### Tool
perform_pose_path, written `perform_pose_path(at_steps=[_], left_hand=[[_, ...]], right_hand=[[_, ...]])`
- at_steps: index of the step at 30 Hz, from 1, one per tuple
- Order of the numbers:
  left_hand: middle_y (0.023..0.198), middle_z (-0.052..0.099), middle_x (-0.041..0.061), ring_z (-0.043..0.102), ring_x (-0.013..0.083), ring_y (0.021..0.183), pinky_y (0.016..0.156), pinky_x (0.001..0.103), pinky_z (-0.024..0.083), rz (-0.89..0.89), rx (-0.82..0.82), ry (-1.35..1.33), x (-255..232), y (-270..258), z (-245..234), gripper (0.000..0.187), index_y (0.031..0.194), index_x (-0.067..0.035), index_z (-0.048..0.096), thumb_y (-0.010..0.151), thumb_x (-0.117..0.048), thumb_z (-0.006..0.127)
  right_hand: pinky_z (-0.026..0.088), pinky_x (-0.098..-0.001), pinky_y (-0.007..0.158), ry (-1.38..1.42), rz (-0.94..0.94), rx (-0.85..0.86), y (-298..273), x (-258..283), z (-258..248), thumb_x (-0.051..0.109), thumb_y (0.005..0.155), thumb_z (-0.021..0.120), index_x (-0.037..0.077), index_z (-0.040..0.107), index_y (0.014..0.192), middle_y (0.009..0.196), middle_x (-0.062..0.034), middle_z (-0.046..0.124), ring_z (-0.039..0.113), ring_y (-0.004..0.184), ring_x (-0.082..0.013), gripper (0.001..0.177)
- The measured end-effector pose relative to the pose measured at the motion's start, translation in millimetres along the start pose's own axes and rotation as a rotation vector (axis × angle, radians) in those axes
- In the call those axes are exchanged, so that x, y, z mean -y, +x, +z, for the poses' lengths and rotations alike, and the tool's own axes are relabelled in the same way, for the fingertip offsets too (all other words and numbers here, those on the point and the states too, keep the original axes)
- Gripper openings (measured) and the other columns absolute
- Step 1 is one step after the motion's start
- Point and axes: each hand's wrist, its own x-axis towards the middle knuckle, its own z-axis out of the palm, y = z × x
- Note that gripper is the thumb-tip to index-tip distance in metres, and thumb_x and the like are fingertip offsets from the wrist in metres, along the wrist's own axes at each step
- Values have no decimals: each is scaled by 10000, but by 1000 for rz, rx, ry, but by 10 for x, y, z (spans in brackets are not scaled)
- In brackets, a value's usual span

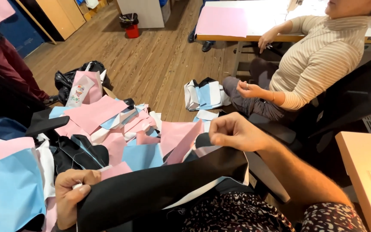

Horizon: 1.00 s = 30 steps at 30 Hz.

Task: Aligning leather pieces for sewing at a workstation.

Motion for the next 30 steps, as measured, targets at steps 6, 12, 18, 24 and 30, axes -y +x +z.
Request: perform_pose_path(at_steps=[6,12,18,24,30], left_hand=[[607,475,41,403,117,585,585,301,319,97,-134,70,67,-10,38,227,627,11,446,787,-86,574],[637,542,4,416,55,565,521,237,277,12,-303,96,159,127,-24,278,639,2,515,882,-105,601],[619,539,-30,408,17,564,532,198,268,41,-289,-51,463,168,-293,348,639,-40,532,963,-105,641],[697,579,-38,466,36,574,551,226,331,83,-573,-31,423,350,-220,231,732,-49,601,949,-107,654],[652,489,-70,392,26,559,530,231,283,190,-654,-11,696,296,-500,381,656,-95,499,986,-116,689]], right_hand=[[303,-184,540,-85,-74,-367,136,-154,-224,303,985,690,15,706,1033,775,96,581,413,613,16,293],[327,-159,559,-110,-68,-143,366,-122,-429,455,1107,516,24,775,1194,720,130,543,413,627,35,510],[363,-223,513,-366,155,59,781,-186,-435,345,977,670,24,734,1168,719,78,597,455,624,-20,379],[434,-198,594,-213,177,57,942,-452,-562,337,997,661,-5,776,1048,769,72,672,563,697,-4,364],[538,-250,692,132,429,774,639,-750,-222,54,764,822,-48,677,1058,912,4,698,634,819,-67,344]])
